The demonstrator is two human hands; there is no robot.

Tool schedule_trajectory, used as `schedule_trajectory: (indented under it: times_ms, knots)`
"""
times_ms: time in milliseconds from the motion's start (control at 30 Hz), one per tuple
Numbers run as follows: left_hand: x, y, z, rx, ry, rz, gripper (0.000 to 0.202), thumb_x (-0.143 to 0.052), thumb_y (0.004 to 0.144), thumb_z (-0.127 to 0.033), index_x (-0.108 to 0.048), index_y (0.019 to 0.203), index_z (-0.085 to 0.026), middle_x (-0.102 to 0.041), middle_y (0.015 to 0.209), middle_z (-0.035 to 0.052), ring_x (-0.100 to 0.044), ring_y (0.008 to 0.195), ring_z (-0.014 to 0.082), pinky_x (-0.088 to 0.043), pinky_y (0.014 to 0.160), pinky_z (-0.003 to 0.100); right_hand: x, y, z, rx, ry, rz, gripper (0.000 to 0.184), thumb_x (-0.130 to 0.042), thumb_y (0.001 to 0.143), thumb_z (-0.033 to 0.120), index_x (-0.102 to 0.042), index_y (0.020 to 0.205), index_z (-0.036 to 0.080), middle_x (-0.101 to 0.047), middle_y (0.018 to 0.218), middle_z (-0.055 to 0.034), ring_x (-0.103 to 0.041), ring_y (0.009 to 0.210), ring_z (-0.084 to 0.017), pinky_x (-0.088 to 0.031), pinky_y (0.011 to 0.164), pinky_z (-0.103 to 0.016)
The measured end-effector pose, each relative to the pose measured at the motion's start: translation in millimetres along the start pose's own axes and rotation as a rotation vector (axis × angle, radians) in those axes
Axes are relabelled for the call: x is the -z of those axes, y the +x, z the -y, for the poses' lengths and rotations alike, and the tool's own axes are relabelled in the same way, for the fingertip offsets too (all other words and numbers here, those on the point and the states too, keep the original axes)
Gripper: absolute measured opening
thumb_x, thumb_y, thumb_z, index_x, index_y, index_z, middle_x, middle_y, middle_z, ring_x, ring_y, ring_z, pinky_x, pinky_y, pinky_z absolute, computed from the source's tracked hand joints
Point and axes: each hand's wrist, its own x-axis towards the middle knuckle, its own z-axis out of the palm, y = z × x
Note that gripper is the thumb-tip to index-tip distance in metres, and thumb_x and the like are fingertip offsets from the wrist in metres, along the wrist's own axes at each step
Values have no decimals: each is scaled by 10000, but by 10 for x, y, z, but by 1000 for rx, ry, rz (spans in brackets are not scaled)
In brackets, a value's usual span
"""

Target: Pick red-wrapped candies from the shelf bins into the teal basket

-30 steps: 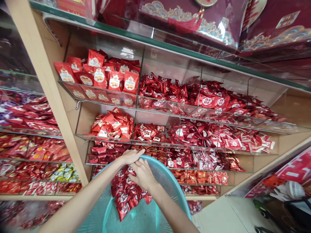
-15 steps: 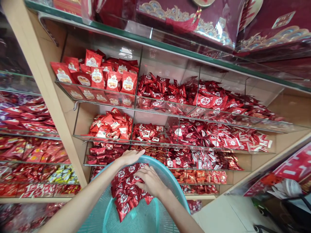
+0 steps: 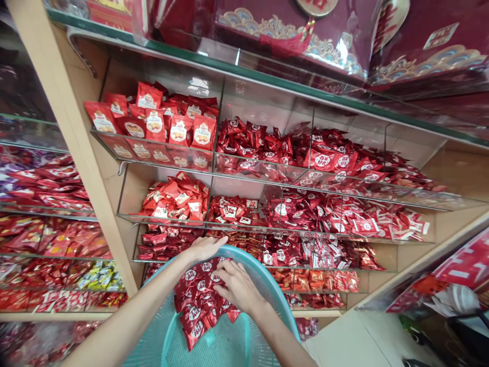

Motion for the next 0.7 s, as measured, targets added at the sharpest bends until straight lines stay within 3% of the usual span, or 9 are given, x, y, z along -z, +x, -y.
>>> schedule_trajectory:
  times_ms: [167,267,333,467,567,700]
  knots:
    - [25,-37,42,-35,-16,-15,885,16,752,-723,-652,1049,-226,-655,1119,103,-560,1090,309,-393,922,406,104,-150,-105,-104,13,-227,258,-442,885,331,-561,1096,244,-566,1120,-58,-516,1034,-192,-399,915,-356]
    - [32,-85,109,-25,-20,-45,888,22,753,-723,-663,1023,-226,-678,1061,107,-586,1045,310,-416,886,406,140,-331,-316,-313,-59,-445,282,-386,890,325,-575,1052,192,-584,1067,-99,-520,1021,-225,-399,915,-400]
    - [34,-122,163,-5,-18,-58,884,18,751,-726,-665,1009,-228,-691,1024,105,-598,1021,302,-423,873,399,127,-488,-470,-488,-83,-523,330,-401,859,365,-568,1064,169,-583,1070,-122,-518,1027,-264,-398,911,-443]
    - [38,-193,285,17,-7,-84,891,39,748,-724,-676,948,-231,-701,987,106,-609,994,309,-431,850,415,7,-824,-622,-755,226,-470,531,-475,741,502,-534,1131,146,-593,1109,-152,-557,1030,-288,-450,878,-427]
    - [30,-251,376,41,-3,-106,874,24,751,-726,-675,925,-232,-703,974,108,-612,990,309,-432,849,417,-104,-1035,-546,-802,536,-434,593,-535,662,548,-560,1111,161,-609,1144,-139,-566,1068,-264,-471,883,-353]
    - [-9,-351,463,89,10,-125,781,-53,785,-698,-667,927,-237,-701,983,97,-619,979,284,-441,837,386,-199,-1241,-362,-872,622,-457,575,-608,566,544,-634,1024,197,-644,1121,-94,-561,1079,-286,-469,896,-353]
